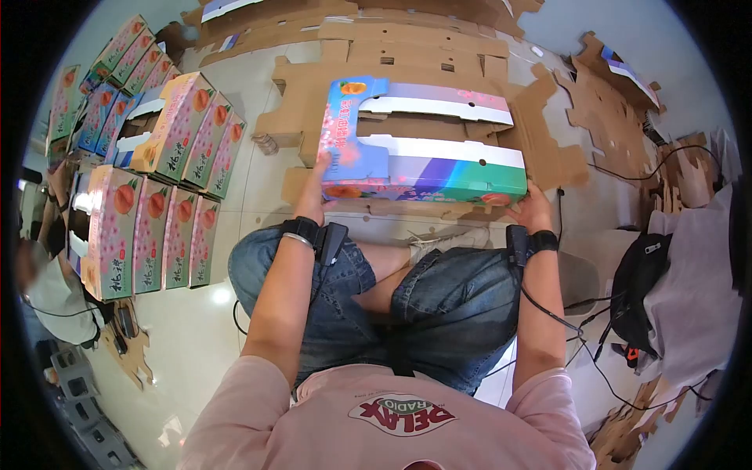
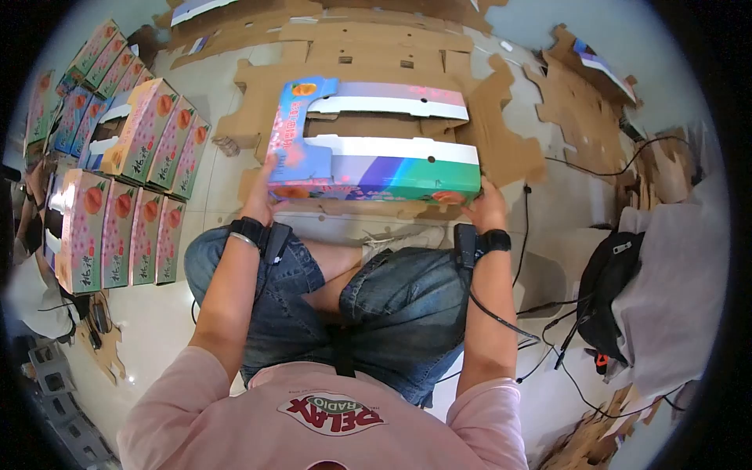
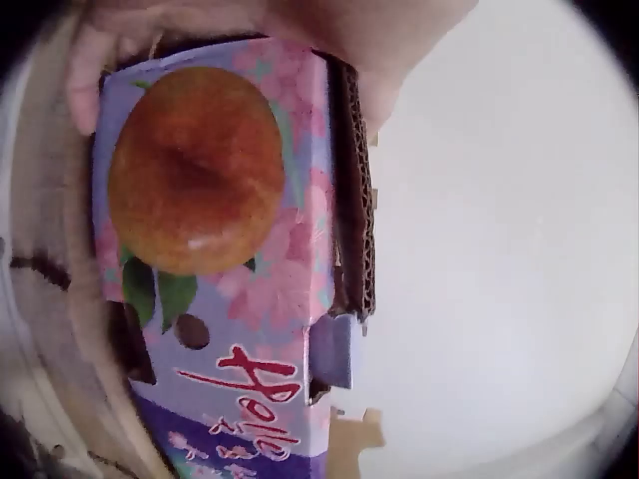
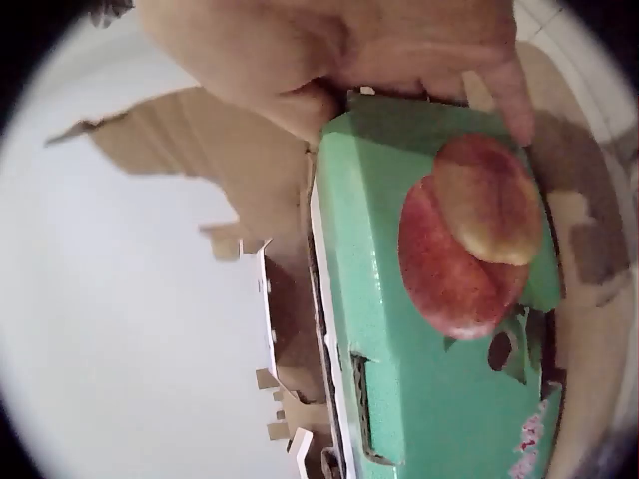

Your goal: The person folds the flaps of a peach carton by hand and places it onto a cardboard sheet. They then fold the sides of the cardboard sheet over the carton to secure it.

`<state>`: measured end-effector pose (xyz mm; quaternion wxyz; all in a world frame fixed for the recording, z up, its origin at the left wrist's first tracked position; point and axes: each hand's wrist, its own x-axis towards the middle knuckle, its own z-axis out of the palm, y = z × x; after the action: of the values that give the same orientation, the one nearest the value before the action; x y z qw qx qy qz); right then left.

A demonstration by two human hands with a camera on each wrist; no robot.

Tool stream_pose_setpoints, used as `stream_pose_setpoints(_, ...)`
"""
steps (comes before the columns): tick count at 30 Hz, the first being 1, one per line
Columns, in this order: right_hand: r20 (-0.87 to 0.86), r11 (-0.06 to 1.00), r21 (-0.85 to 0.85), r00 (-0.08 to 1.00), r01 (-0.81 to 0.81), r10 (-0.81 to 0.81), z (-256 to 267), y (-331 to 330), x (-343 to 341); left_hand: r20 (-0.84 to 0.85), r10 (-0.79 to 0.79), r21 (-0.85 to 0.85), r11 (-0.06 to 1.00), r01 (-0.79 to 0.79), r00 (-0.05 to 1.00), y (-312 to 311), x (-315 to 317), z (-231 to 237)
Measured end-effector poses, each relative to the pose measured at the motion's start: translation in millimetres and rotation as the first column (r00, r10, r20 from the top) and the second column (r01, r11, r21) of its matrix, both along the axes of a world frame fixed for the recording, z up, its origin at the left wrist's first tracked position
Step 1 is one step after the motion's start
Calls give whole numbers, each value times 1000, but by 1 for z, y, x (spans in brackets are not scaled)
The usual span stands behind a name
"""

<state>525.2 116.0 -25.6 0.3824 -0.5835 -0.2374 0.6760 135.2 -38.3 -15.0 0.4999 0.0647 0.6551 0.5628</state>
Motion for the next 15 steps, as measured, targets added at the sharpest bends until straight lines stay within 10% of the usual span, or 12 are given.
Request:
stream_pose_setpoints(8,372,982,165,916,94,-150,6,1,-1,121,-326,26,945,325,938,-1,-11,-20)
stream_pose_setpoints(15,244,849,349,836,397,-491,2,3,4,218,-370,110,929,354,903,-5,0,-1)
